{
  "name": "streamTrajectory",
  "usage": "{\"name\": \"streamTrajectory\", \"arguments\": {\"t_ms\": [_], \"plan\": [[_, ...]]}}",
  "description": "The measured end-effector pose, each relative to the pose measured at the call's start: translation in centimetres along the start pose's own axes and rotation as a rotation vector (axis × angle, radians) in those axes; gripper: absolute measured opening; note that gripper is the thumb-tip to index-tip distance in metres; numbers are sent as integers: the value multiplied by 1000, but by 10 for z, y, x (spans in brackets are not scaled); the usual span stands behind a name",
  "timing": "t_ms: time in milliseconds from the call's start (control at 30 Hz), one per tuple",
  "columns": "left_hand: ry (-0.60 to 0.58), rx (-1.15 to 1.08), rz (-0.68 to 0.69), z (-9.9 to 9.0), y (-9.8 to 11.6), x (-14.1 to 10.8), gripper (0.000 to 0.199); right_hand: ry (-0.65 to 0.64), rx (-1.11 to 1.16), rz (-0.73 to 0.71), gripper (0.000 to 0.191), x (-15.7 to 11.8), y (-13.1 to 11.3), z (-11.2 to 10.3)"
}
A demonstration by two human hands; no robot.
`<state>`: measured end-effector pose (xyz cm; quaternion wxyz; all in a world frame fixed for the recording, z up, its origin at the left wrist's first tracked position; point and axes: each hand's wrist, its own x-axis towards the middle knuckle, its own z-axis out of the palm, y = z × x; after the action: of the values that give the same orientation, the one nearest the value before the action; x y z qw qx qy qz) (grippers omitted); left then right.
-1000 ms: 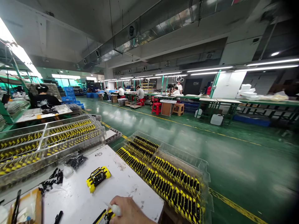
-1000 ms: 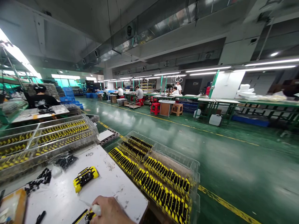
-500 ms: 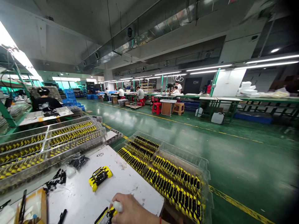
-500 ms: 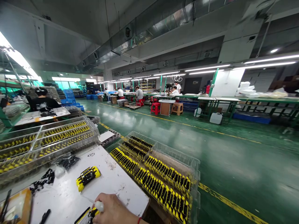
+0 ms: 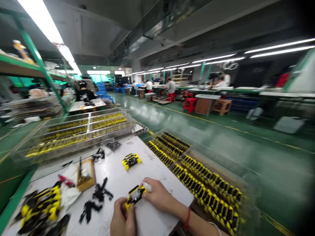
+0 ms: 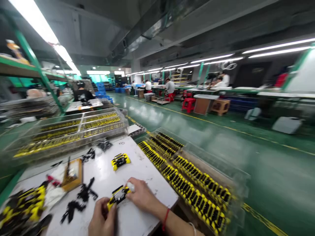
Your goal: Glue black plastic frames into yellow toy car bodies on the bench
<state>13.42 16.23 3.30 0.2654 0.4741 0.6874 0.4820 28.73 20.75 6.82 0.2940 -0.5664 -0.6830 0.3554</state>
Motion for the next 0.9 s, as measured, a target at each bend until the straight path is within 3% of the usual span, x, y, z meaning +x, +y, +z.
{"name": "streamTrajectory", "arguments": {"t_ms": [167, 367, 567, 733, 900], "plan": [[-68, -18, 44, -4, 0, 0, 22, -98, 14, -44, 24, 5, 1, -4], [-60, -43, 18, -3, 3, 1, 11, -130, -41, -58, 24, 8, -1, -6], [-131, -84, -26, -7, 4, 4, 20, -153, -93, -64, 24, 17, 0, -7], [-71, -194, -29, -4, 2, 4, 32, -62, -116, -92, 31, 50, 17, -19], [-34, -203, -17, -5, 2, 3, 29, 34, -141, -141, 38, 98, 34, -28]]}}
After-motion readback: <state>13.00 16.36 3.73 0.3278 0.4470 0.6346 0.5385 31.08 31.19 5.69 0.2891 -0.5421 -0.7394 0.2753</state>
